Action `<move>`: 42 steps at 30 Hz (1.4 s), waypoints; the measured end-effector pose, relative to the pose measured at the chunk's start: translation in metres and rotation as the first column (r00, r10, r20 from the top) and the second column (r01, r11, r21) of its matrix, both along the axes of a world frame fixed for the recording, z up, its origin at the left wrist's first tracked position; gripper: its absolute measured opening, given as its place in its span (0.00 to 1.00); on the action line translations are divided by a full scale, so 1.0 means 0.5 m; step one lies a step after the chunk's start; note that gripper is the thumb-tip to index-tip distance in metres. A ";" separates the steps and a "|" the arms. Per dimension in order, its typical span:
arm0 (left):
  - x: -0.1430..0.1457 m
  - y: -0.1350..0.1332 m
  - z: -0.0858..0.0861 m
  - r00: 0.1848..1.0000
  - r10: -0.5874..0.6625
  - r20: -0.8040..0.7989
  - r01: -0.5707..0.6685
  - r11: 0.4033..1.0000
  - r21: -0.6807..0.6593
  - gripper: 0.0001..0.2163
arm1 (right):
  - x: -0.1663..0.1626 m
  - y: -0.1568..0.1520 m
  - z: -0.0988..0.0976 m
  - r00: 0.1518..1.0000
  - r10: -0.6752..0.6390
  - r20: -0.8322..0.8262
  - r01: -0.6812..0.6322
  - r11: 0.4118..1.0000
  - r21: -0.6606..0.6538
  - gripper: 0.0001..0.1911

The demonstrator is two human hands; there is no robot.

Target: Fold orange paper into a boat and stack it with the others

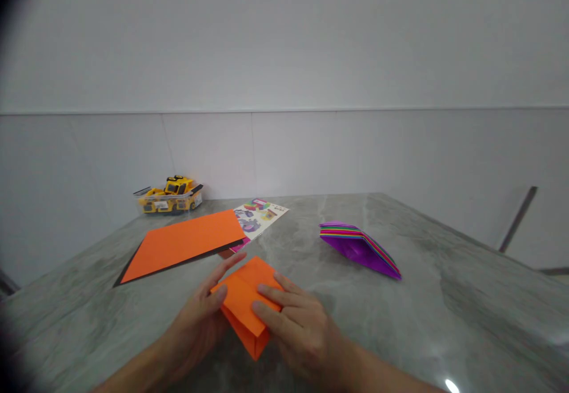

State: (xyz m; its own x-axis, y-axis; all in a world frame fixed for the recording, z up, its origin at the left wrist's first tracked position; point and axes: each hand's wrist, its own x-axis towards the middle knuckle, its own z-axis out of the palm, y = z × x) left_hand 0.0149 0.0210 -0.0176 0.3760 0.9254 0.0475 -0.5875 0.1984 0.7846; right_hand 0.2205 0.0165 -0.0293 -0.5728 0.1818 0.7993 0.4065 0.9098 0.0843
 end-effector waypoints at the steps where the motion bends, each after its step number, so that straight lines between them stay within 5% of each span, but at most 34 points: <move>1: 0.000 -0.001 -0.007 1.000 -0.012 -0.021 0.013 1.000 0.027 0.34 | -0.002 0.001 -0.004 1.000 0.007 -0.003 -0.008 1.000 -0.019 0.22; 10: -0.027 0.017 -0.034 0.926 0.039 -0.377 0.062 0.966 0.252 0.23 | 0.006 0.017 -0.022 0.999 0.034 -0.008 -0.035 0.993 -0.113 0.24; 14: -0.026 0.010 -0.023 0.787 0.218 -0.576 0.007 0.932 0.363 0.13 | 0.006 0.018 -0.022 0.996 0.074 -0.044 -0.081 0.981 -0.175 0.25; 18: -0.018 0.005 -0.018 0.717 0.355 -0.600 -0.055 0.887 0.459 0.08 | 0.000 0.015 -0.023 0.985 0.124 -0.120 -0.156 0.936 -0.315 0.25; 23: -0.012 0.004 -0.009 0.713 0.373 -0.593 -0.135 0.904 0.407 0.05 | -0.006 0.012 -0.023 0.954 -0.008 -0.300 -0.141 0.871 -0.470 0.12; 26: -0.014 0.011 -0.004 0.680 0.404 -0.611 -0.219 0.908 0.357 0.03 | -0.003 0.015 -0.018 0.912 -0.129 -0.390 -0.061 0.896 -0.440 0.05; 31: -0.020 0.024 -0.013 0.742 0.392 -0.543 -0.296 0.919 0.260 0.06 | -0.001 0.017 -0.011 0.893 -0.193 -0.406 -0.005 0.899 -0.439 0.09; 35: -0.024 0.025 -0.036 0.807 0.271 -0.524 -0.181 0.959 0.217 0.10 | -0.010 0.014 -0.017 0.892 -0.211 -0.399 -0.037 0.847 -0.530 0.10; 38: -0.026 0.023 -0.039 0.794 0.184 -0.579 -0.054 0.971 0.233 0.13 | -0.010 0.018 -0.027 0.927 -0.076 -0.367 -0.152 0.820 -0.552 0.08; 42: -0.028 0.013 -0.009 0.677 0.229 -0.700 0.179 0.871 0.458 0.14 | -0.001 0.027 -0.041 0.971 -0.085 -0.223 -0.034 0.876 -0.481 0.11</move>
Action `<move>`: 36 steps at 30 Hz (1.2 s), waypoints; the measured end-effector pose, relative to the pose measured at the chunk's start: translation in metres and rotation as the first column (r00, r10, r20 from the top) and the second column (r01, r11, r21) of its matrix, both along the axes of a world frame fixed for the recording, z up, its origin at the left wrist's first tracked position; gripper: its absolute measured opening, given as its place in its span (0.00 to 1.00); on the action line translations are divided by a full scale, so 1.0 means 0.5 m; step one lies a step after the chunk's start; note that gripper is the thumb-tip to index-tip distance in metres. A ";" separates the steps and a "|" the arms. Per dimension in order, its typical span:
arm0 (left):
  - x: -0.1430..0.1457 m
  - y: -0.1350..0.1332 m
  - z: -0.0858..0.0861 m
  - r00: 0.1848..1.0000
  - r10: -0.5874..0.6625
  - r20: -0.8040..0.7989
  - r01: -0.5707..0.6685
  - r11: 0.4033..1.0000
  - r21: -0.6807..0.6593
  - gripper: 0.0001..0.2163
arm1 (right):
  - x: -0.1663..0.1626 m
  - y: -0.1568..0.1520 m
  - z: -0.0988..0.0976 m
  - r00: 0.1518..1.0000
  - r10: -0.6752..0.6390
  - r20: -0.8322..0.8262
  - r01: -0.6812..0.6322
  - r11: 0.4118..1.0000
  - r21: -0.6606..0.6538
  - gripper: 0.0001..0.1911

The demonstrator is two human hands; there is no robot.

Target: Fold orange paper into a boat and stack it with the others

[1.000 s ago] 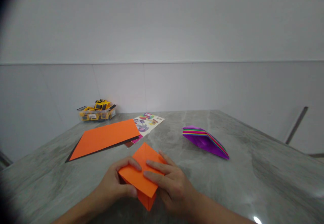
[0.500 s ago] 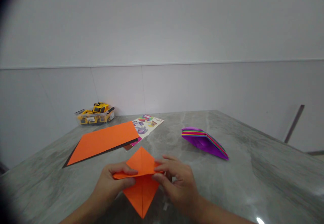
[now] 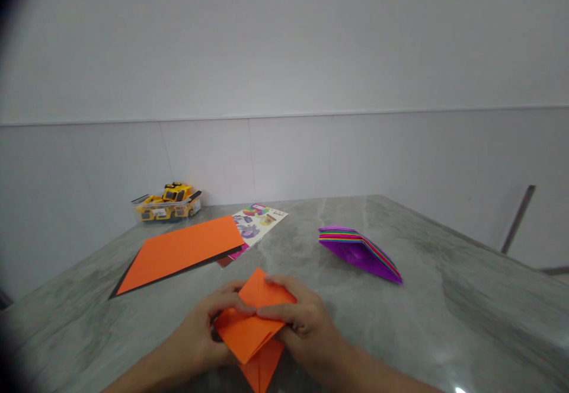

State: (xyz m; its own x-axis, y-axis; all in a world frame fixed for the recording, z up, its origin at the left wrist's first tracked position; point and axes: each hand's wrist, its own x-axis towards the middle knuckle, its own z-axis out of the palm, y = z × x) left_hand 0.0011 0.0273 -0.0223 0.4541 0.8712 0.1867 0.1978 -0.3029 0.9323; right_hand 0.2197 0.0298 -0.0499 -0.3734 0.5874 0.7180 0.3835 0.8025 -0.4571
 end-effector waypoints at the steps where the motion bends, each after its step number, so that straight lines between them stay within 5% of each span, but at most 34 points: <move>1: 0.000 -0.004 0.008 0.997 -0.034 -0.067 0.038 0.998 0.058 0.16 | 0.001 0.001 -0.003 0.999 -0.025 0.035 0.024 0.999 0.025 0.11; 4: 0.003 -0.015 0.017 0.985 -0.048 -0.165 0.070 0.989 0.130 0.23 | 0.001 0.000 -0.004 0.996 -0.026 0.080 0.019 0.997 0.079 0.10; 12: 0.010 -0.019 -0.014 1.000 -0.008 -0.017 0.011 0.988 0.155 0.36 | -0.016 -0.015 0.036 0.983 0.150 0.103 -0.163 0.978 0.130 0.07; 17: 0.011 -0.025 -0.005 1.000 -0.011 0.006 0.010 0.992 0.123 0.30 | -0.014 -0.016 0.031 0.970 0.241 0.031 -0.242 0.968 0.064 0.06; 21: 0.014 -0.026 0.002 0.997 -0.017 0.075 0.005 0.987 0.163 0.16 | -0.008 -0.014 0.019 0.991 0.114 -0.075 -0.119 0.991 -0.067 0.22; 24: 0.014 -0.025 0.002 0.996 0.005 0.093 -0.021 0.985 0.174 0.10 | -0.010 -0.012 0.014 0.983 0.016 -0.185 -0.071 0.953 -0.296 0.33; 29: 0.020 -0.027 0.005 0.994 0.003 0.106 -0.021 0.985 0.173 0.05 | -0.020 -0.018 0.009 0.949 0.000 -0.316 -0.179 0.824 -0.537 0.29; 36: 0.024 -0.032 0.012 0.991 -0.018 0.131 -0.008 0.981 0.194 0.14 | -0.022 -0.029 0.018 0.980 -0.078 -0.185 -0.035 0.843 -0.537 0.16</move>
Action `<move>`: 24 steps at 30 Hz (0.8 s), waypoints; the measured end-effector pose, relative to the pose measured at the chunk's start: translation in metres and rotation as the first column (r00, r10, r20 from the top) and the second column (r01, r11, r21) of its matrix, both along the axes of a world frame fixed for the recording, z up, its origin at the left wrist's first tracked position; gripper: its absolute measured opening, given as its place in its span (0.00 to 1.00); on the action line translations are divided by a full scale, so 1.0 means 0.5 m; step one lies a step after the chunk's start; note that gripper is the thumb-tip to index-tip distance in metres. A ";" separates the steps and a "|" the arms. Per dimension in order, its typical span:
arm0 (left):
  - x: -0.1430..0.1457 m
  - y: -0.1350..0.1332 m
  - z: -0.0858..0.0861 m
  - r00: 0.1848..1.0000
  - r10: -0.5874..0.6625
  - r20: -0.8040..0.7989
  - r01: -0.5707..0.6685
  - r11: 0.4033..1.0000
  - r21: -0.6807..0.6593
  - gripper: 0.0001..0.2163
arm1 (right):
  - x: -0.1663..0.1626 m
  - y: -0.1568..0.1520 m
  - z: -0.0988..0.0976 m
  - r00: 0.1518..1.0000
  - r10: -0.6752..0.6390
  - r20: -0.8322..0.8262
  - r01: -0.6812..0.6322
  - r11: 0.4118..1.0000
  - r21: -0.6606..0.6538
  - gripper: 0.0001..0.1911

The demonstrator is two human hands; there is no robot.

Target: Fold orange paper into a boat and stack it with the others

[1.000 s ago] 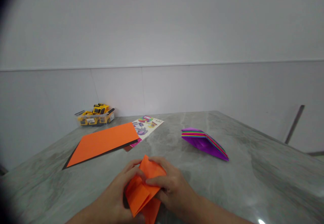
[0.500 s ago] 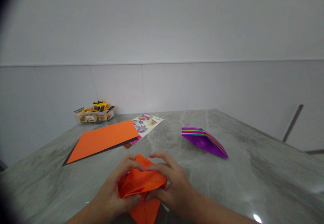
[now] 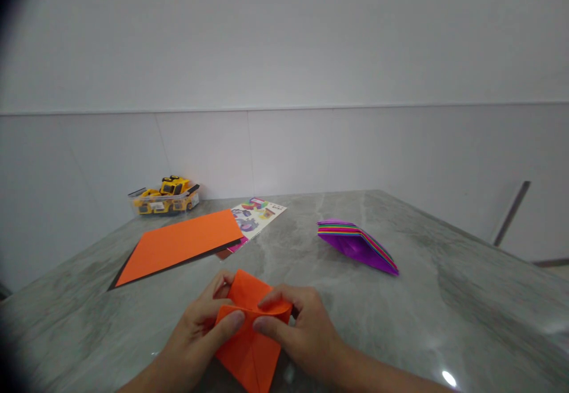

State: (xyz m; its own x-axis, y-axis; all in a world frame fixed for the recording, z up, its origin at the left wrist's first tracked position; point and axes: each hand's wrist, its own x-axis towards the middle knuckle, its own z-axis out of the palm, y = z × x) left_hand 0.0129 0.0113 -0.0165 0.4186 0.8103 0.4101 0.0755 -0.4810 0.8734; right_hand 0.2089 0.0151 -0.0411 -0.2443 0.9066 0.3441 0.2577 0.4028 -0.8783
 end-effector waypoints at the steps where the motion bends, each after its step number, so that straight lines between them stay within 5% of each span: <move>1: -0.001 -0.002 -0.001 1.000 0.001 -0.017 -0.001 1.000 0.006 0.13 | 0.000 0.000 0.001 1.000 0.005 0.006 -0.005 1.000 0.020 0.15; 12: 0.006 -0.011 0.002 0.982 0.112 -0.153 -0.094 0.988 0.122 0.16 | -0.005 0.004 0.005 0.987 0.158 0.005 -0.156 0.968 0.195 0.13; 19: -0.002 -0.010 0.002 0.965 0.210 -0.155 -0.193 0.974 0.119 0.17 | -0.005 0.004 0.002 0.960 0.170 -0.224 -0.192 0.978 -0.078 0.19; 24: -0.005 -0.009 -0.008 0.935 0.278 -0.219 -0.263 0.960 0.094 0.20 | -0.011 0.004 0.010 0.941 0.237 -0.243 -0.263 0.962 -0.079 0.16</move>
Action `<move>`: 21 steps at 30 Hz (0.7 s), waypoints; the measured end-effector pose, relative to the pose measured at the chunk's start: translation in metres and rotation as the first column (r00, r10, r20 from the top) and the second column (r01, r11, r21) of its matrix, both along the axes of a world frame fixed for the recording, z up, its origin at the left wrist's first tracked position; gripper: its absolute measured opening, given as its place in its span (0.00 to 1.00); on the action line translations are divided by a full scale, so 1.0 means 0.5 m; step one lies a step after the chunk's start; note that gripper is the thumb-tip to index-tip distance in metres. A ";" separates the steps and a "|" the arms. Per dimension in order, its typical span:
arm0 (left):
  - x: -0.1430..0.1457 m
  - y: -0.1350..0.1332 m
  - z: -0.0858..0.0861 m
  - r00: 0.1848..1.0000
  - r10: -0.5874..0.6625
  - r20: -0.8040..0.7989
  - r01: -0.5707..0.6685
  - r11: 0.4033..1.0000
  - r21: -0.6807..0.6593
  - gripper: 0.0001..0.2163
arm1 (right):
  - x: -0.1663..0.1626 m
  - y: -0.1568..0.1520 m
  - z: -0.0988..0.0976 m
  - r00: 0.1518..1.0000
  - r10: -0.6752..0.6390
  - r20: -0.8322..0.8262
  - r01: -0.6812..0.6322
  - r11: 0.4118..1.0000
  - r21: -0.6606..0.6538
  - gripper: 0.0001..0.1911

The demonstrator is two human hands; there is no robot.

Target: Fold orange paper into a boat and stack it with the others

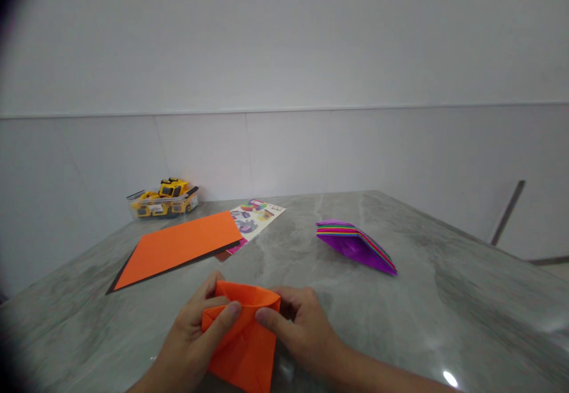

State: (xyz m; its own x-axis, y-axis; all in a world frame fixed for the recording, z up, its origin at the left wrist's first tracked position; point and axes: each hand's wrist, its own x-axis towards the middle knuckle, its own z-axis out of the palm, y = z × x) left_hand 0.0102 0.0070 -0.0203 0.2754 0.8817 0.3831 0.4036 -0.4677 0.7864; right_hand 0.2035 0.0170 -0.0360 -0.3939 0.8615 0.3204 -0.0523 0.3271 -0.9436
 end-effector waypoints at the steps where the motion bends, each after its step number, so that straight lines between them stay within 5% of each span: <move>1: 0.000 0.000 -0.002 1.000 -0.005 -0.010 0.005 1.000 -0.002 0.20 | -0.001 -0.001 0.001 1.000 0.012 -0.014 -0.012 1.000 -0.007 0.16; 11: 0.006 -0.002 -0.002 0.997 -0.074 0.014 0.073 0.996 0.055 0.19 | 0.004 -0.009 0.003 0.985 -0.048 0.165 0.021 0.986 0.166 0.23; 21: 0.010 -0.009 -0.007 1.000 -0.004 0.008 0.003 0.992 0.127 0.18 | 0.001 -0.006 -0.002 0.993 -0.013 0.116 0.003 0.996 0.091 0.25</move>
